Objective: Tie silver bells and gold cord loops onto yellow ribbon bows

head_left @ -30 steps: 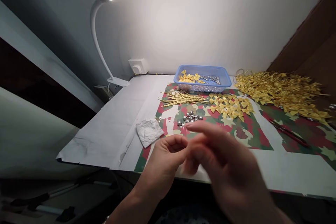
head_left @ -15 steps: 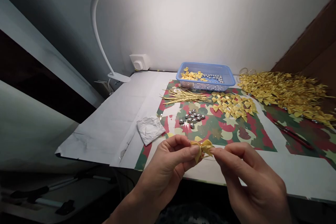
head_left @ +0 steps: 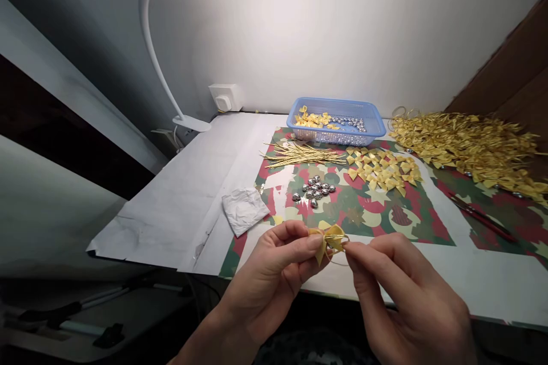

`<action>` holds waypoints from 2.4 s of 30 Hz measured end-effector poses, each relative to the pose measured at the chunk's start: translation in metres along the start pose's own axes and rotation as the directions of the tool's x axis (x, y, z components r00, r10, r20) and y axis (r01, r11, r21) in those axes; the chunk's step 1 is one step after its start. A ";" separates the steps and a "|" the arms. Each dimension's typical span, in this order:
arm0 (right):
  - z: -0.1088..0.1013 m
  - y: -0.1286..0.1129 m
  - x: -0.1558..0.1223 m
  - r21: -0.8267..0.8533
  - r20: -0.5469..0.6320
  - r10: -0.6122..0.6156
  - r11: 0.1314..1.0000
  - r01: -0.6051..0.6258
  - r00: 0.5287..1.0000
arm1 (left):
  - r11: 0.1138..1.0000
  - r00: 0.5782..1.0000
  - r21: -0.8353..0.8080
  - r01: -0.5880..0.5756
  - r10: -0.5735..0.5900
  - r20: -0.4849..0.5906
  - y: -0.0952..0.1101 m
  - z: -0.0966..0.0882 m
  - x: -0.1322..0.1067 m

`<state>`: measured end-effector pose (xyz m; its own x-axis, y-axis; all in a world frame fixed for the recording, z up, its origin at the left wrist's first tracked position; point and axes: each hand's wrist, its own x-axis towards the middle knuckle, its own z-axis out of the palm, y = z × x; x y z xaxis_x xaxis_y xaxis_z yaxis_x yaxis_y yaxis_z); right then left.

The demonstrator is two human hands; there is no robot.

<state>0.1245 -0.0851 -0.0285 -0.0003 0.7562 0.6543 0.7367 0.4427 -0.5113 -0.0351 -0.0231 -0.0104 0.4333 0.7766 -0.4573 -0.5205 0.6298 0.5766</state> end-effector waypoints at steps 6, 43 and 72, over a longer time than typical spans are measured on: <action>0.000 0.001 0.002 0.014 0.034 -0.027 1.000 0.026 0.999 | 0.999 0.999 -0.023 0.030 -0.031 -0.043 0.002 0.002 0.000; 0.004 0.006 0.000 0.077 0.049 -0.004 0.997 0.000 0.999 | 0.992 0.996 -0.108 0.067 -0.072 -0.050 -0.003 0.002 0.002; 0.014 0.025 0.000 0.242 0.107 0.167 0.952 -0.189 0.980 | 0.995 0.995 -0.005 0.096 -0.096 -0.014 -0.008 -0.005 0.014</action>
<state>0.1334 -0.0672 -0.0492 0.0506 0.8668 0.4962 0.5375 0.3951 -0.7450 -0.0286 -0.0175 -0.0243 0.4710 0.7128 -0.5196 -0.4799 0.7013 0.5271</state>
